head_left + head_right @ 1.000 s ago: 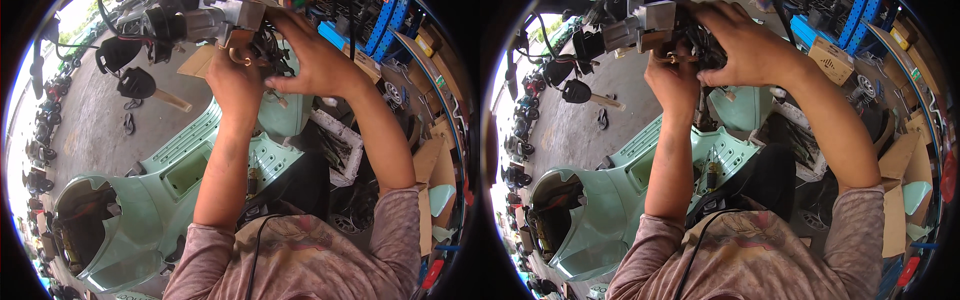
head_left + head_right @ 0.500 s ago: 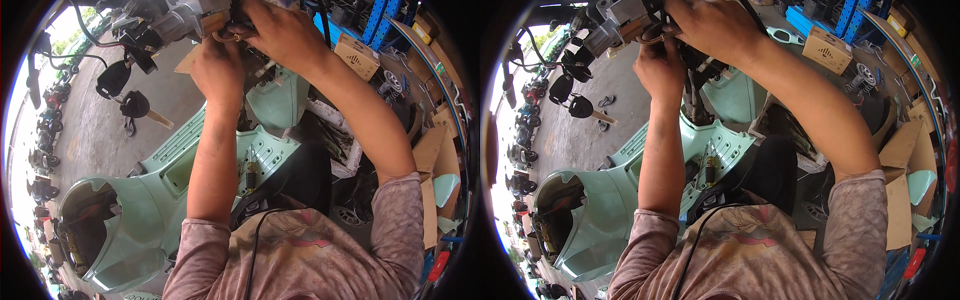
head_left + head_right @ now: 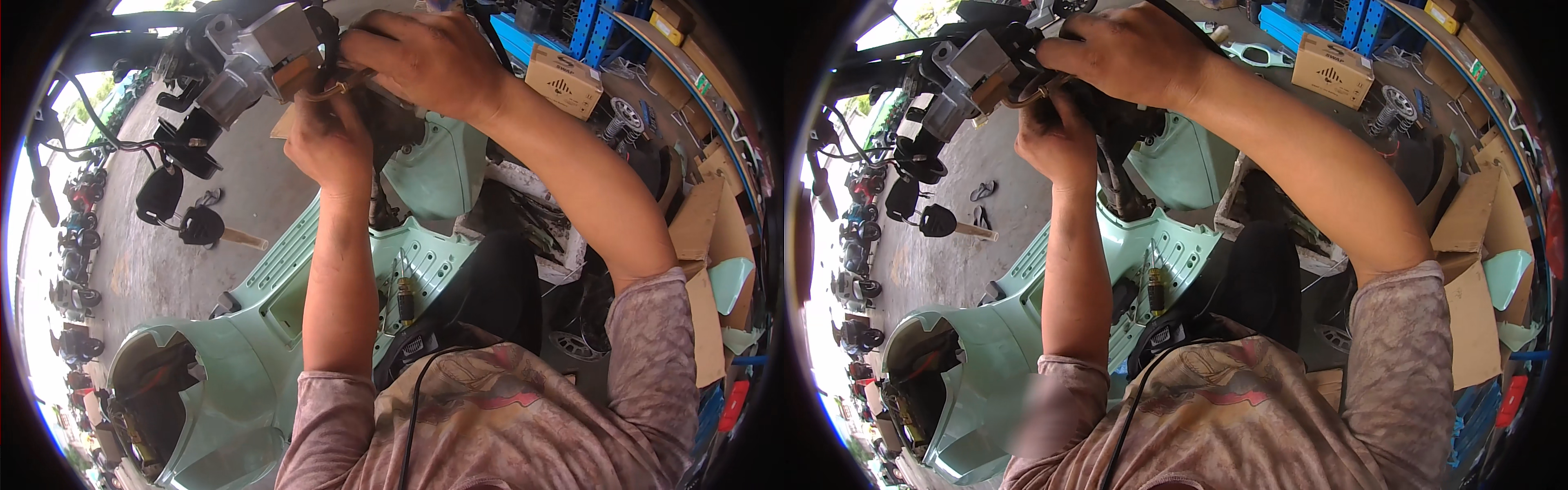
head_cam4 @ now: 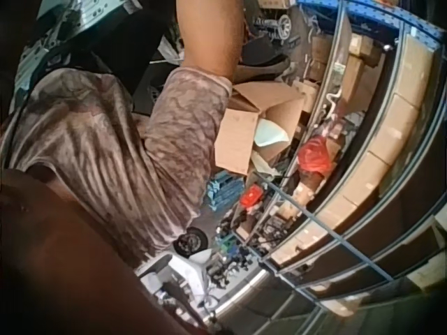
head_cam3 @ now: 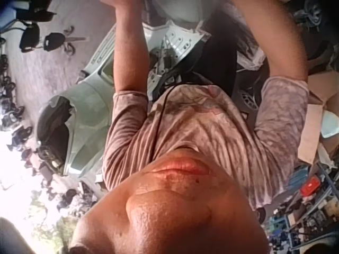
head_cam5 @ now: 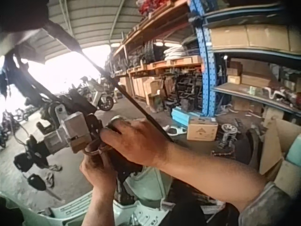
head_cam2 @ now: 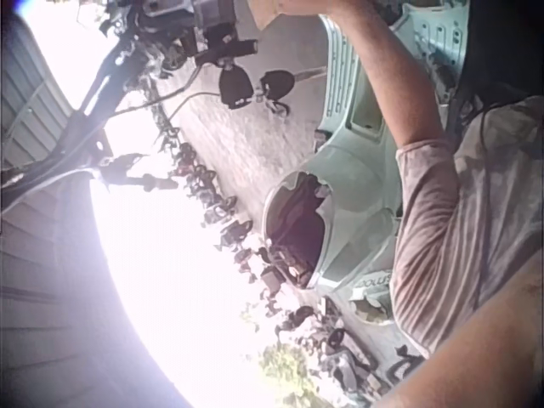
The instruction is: The person connects wires and uses a screwdriver to secure components while repairing an ignition assembly on a scooter.
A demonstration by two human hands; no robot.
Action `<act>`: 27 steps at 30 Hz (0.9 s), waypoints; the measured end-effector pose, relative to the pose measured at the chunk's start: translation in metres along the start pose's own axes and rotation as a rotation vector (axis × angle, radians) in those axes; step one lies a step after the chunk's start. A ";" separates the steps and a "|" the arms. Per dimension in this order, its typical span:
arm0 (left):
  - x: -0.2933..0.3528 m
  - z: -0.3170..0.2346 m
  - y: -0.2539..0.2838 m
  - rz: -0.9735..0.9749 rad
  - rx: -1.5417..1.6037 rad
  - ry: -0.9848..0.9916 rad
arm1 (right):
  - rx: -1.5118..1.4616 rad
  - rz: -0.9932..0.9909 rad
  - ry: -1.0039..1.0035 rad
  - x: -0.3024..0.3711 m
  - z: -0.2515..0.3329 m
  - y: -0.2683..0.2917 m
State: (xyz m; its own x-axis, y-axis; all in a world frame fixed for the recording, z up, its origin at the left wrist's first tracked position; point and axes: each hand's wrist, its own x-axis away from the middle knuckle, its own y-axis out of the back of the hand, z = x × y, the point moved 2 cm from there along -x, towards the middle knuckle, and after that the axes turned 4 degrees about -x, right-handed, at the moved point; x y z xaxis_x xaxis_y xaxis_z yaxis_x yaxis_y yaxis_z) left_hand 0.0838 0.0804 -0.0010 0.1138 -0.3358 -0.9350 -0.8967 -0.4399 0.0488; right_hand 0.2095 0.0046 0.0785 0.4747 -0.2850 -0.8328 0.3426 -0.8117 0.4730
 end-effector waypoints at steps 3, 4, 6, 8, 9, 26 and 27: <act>-0.001 0.000 0.003 0.022 -0.072 0.028 | 0.019 -0.001 -0.173 0.001 0.009 -0.006; -0.003 -0.001 0.003 0.027 -0.076 0.054 | 0.030 0.010 -0.188 0.000 0.011 -0.005; -0.002 -0.002 0.003 -0.006 -0.075 0.078 | 0.054 0.032 -0.219 -0.001 0.014 -0.003; -0.001 -0.005 -0.002 -0.085 -0.059 0.074 | -0.004 -0.035 -0.206 0.000 0.014 -0.005; -0.002 -0.007 -0.005 -0.129 -0.040 0.071 | -0.032 -0.068 -0.200 0.000 0.014 -0.007; -0.008 -0.009 0.010 0.064 -0.104 0.060 | -0.130 -0.106 -0.312 -0.001 0.020 -0.016; -0.007 -0.005 0.010 0.099 0.005 0.109 | -0.157 -0.119 -0.325 -0.001 0.019 -0.016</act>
State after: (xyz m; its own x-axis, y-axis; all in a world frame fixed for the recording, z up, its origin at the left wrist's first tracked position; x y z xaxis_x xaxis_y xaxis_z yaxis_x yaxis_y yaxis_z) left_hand 0.0761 0.0740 0.0077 0.0708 -0.4661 -0.8819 -0.9078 -0.3966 0.1367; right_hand 0.1884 0.0086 0.0666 0.1512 -0.3606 -0.9204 0.5122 -0.7678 0.3849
